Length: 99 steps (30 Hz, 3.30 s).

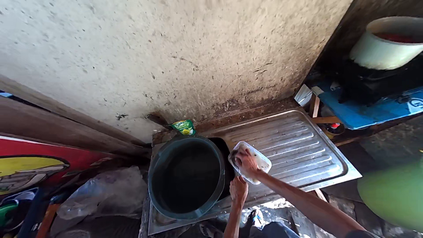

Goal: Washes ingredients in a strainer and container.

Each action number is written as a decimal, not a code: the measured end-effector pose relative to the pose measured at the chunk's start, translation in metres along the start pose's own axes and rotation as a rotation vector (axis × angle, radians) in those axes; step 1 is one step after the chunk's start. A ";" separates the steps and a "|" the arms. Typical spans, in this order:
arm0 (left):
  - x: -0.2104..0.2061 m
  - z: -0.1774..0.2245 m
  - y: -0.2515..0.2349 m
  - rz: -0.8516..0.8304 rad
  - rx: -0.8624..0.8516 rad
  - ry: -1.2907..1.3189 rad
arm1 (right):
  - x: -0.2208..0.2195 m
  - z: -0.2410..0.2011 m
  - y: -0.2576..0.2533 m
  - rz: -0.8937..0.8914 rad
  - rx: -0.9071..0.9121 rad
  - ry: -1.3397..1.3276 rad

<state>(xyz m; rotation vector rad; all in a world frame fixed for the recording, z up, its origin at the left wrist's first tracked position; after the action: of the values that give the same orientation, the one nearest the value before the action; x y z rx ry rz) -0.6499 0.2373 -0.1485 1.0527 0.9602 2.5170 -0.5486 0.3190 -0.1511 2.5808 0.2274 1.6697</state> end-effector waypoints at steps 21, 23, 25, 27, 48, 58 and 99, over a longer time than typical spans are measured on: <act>0.028 -0.008 0.029 0.196 -0.170 -0.131 | 0.040 0.071 0.074 0.164 -0.413 -0.383; 0.027 -0.008 0.035 0.244 -0.221 -0.241 | 0.030 0.078 0.076 0.238 -0.396 -0.457; 0.020 -0.010 0.034 0.233 -0.258 -0.332 | 0.024 0.080 0.076 0.280 -0.403 -0.528; 0.012 -0.013 0.033 0.193 -0.271 -0.399 | 0.021 0.080 0.076 0.277 -0.409 -0.563; 0.018 -0.006 -0.010 -0.051 -0.228 0.011 | 0.016 0.072 0.086 0.312 -0.449 -0.684; 0.001 -0.014 -0.006 -0.139 -0.198 -0.160 | 0.011 0.053 0.044 0.069 -0.296 -0.245; -0.004 -0.017 -0.007 -0.170 -0.173 -0.181 | -0.013 0.028 0.021 -0.207 -0.137 -0.136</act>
<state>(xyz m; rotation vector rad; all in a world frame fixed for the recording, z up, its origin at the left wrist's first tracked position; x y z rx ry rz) -0.6588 0.2325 -0.1641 1.0749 0.7343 2.2763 -0.5261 0.2973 -0.1722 2.4616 0.3466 1.3849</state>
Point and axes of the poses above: each hand's wrist, its own y-axis away from the middle knuckle, its own x-axis out of the back of the hand, z = x × y, the point moved 5 cm from there along -y, towards the middle knuckle, and after that the axes turned 11 degrees about y, right-handed, at the moved point
